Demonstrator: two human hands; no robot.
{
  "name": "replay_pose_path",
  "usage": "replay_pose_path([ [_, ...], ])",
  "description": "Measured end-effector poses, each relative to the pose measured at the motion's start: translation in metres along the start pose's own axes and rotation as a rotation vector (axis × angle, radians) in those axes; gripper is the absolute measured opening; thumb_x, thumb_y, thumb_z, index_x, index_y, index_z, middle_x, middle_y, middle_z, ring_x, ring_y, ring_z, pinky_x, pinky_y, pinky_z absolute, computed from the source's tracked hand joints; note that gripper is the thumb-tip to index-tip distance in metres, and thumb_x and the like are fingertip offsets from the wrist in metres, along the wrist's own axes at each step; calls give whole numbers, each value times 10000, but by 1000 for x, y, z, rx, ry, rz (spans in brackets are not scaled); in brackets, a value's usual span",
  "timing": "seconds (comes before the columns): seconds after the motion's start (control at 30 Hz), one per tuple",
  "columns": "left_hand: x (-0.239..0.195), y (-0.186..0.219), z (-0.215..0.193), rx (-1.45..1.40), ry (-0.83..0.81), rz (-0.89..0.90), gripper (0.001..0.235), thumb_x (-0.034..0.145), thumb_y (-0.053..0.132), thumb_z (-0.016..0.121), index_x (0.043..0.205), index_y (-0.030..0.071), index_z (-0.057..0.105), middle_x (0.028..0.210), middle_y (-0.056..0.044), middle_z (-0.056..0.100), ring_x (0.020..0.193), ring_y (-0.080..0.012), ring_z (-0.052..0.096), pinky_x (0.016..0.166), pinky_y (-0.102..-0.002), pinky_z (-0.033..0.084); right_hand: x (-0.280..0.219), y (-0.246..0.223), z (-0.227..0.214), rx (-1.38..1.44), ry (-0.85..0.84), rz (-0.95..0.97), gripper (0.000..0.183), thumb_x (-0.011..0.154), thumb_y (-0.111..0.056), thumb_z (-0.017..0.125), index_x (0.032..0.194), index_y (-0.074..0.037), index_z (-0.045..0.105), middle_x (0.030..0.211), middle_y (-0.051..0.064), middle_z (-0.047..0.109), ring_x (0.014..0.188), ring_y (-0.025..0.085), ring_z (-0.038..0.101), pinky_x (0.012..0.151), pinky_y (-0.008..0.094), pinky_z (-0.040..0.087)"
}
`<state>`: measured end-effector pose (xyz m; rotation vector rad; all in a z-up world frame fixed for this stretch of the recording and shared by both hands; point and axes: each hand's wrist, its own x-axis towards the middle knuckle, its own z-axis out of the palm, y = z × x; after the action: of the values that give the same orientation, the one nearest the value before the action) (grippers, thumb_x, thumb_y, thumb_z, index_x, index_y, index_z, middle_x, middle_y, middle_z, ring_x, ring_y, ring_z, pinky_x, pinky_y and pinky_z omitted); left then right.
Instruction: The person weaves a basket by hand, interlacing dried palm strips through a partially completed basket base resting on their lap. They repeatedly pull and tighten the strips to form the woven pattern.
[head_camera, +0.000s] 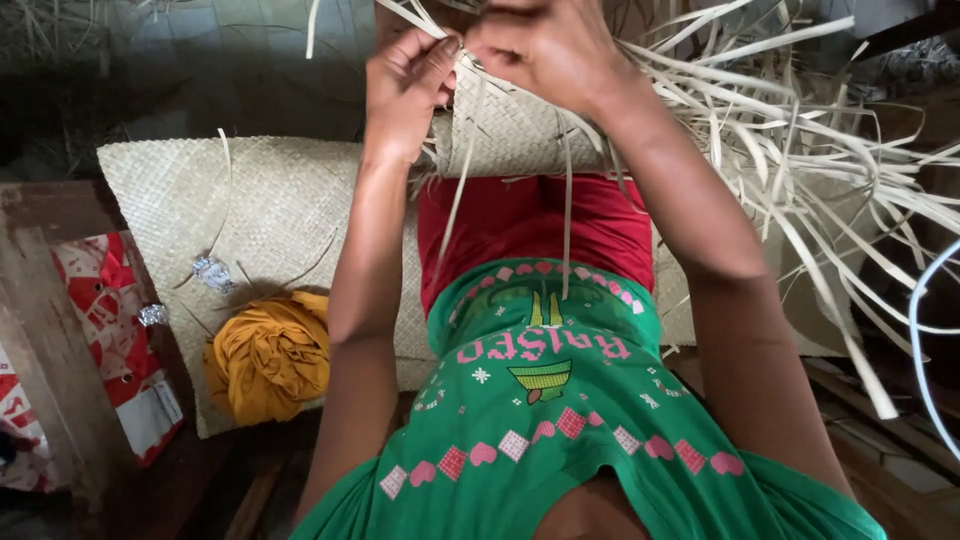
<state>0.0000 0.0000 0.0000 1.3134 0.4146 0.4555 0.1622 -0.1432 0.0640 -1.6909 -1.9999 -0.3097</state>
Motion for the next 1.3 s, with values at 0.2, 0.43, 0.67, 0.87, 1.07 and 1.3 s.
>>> replay_pose_path([
  [0.2, -5, 5, 0, 28, -6, -35, 86, 1016, 144, 697, 1089, 134, 741, 835, 30, 705, 708, -54, 596, 578, -184, 458, -3, -9, -7, -431, 149, -210, 161, 985, -142, 880, 988, -248, 760, 1044, -111, 697, 942, 90, 631, 672, 234, 503],
  [0.43, -4, 8, 2, 2, -7, -19, 98, 1011, 157, 704, 1091, 123, 749, 828, 37, 692, 697, -44, 581, 563, -176, 458, 1, -17, -13, 150, -33, 200, 51, 1075, -126, 843, 1092, -156, 804, 900, 2, 768, 748, 186, 694, 709, 365, 471],
  [0.67, -5, 9, 8, 82, -17, 159, 99, 1036, 98, 649, 1108, 70, 710, 868, 0, 668, 727, -93, 552, 658, -232, 489, 16, -25, -9, 235, -217, 579, 169, 999, -207, 708, 1034, -77, 810, 908, 45, 803, 699, 201, 710, 679, 405, 524],
  [0.87, -6, 6, 6, 91, -35, 191, 123, 1044, 103, 646, 1141, 58, 707, 970, -3, 710, 745, -84, 538, 658, -228, 497, 32, -35, -14, 339, -313, 874, 136, 993, -200, 688, 942, -107, 773, 798, 7, 753, 670, 132, 651, 697, 342, 530],
  [1.07, -9, 8, 2, 127, -119, 142, 69, 1056, 92, 635, 1091, 80, 693, 875, 9, 632, 766, -91, 514, 679, -240, 443, 38, -39, -23, 441, -357, 980, 150, 994, -250, 656, 1012, -142, 758, 990, 12, 782, 888, 155, 705, 823, 336, 526],
  [1.3, -10, 8, 9, 150, -129, 154, 127, 1072, 119, 599, 950, 107, 632, 841, 74, 543, 758, -29, 421, 654, -213, 360, 17, -28, -11, 296, -237, 768, 176, 899, -204, 655, 953, -142, 810, 784, -9, 762, 696, 155, 679, 643, 363, 492],
])
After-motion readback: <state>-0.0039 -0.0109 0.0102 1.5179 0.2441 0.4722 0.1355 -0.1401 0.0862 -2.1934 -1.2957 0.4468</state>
